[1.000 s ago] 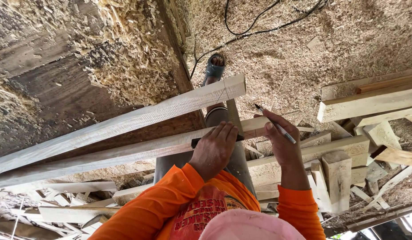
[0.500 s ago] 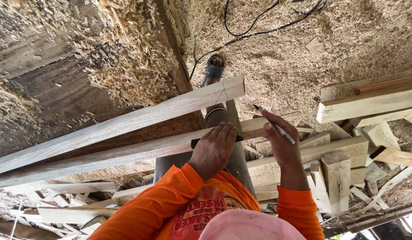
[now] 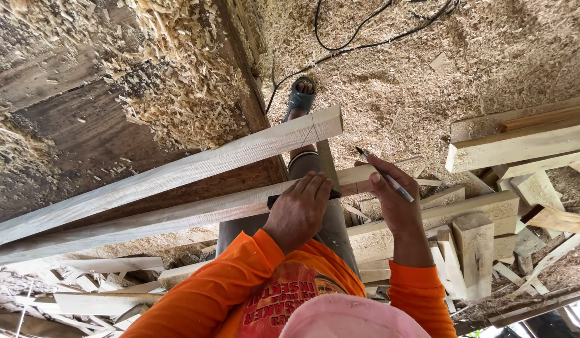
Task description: The recorder measures and marks wooden planks using a try square, tape measure, and a pen on a workbench.
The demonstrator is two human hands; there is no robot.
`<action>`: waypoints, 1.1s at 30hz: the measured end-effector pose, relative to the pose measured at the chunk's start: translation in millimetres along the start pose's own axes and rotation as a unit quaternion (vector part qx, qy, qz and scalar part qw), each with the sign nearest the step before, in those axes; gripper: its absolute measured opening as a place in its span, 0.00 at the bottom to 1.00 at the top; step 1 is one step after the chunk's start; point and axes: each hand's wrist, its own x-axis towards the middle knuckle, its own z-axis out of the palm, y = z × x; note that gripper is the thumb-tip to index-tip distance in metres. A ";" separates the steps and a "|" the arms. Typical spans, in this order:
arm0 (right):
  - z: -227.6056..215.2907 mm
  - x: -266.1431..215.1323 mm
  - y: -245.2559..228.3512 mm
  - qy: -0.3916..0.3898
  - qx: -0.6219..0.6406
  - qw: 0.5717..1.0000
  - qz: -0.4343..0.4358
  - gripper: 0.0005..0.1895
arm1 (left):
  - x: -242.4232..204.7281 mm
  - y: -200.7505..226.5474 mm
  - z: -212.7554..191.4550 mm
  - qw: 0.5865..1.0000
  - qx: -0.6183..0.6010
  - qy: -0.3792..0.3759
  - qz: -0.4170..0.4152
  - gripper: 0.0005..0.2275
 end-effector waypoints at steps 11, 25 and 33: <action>-10.6 4.4 -2.2 -0.025 -0.007 0.999 -0.038 0.26 | 2.9 6.2 3.2 0.997 0.075 0.031 0.007 0.13; 3.9 28.7 -75.2 -0.034 -0.278 0.941 -0.189 0.21 | 2.4 7.8 -3.0 0.998 0.061 0.028 0.016 0.14; 30.6 39.4 -73.9 -0.087 -0.426 0.894 -0.112 0.21 | 0.4 7.4 -0.8 0.998 0.057 0.021 0.017 0.14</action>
